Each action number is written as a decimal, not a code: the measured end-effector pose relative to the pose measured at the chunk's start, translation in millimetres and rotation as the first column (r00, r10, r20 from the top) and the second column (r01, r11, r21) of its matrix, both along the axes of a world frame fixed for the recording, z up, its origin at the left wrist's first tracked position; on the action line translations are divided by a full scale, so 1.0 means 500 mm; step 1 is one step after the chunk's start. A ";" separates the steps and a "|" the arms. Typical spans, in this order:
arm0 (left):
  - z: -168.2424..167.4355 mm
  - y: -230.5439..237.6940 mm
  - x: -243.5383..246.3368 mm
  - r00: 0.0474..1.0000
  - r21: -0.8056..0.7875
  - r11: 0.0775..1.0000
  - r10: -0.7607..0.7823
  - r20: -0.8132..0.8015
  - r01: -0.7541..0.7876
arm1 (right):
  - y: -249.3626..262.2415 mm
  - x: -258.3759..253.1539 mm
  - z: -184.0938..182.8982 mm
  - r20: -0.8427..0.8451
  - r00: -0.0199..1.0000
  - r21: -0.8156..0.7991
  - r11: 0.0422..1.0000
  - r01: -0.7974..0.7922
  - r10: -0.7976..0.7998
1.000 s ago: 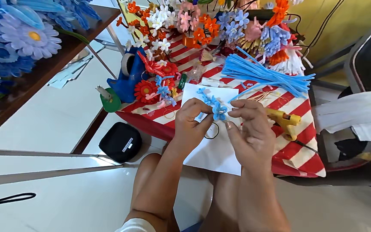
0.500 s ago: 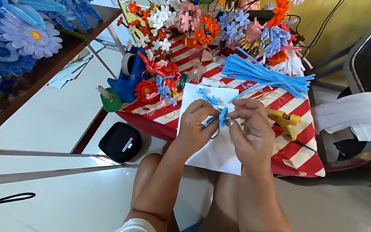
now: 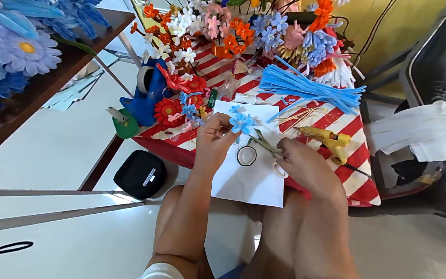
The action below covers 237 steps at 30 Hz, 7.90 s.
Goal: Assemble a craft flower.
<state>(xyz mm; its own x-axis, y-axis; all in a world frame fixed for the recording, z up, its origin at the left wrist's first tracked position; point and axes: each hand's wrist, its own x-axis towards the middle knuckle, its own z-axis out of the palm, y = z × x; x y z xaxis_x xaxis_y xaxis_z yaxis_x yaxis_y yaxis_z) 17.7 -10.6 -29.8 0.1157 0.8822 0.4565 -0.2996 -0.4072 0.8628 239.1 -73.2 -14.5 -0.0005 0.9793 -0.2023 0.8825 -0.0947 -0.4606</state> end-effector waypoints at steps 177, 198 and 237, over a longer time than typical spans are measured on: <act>0.013 -0.002 0.002 0.968 0.035 0.994 -0.108 0.224 0.103 | -0.068 -0.078 -0.011 -0.467 0.822 0.559 0.829 -0.011 0.326; 0.023 -0.005 -0.008 0.914 0.003 0.958 -0.275 0.298 0.287 | -0.048 -0.048 -0.019 -0.873 0.265 0.368 0.910 -0.192 0.409; 0.012 0.015 -0.009 0.987 0.070 0.993 -0.089 -0.136 0.099 | -0.049 -0.050 -0.016 -0.858 0.369 0.365 0.930 -0.055 0.358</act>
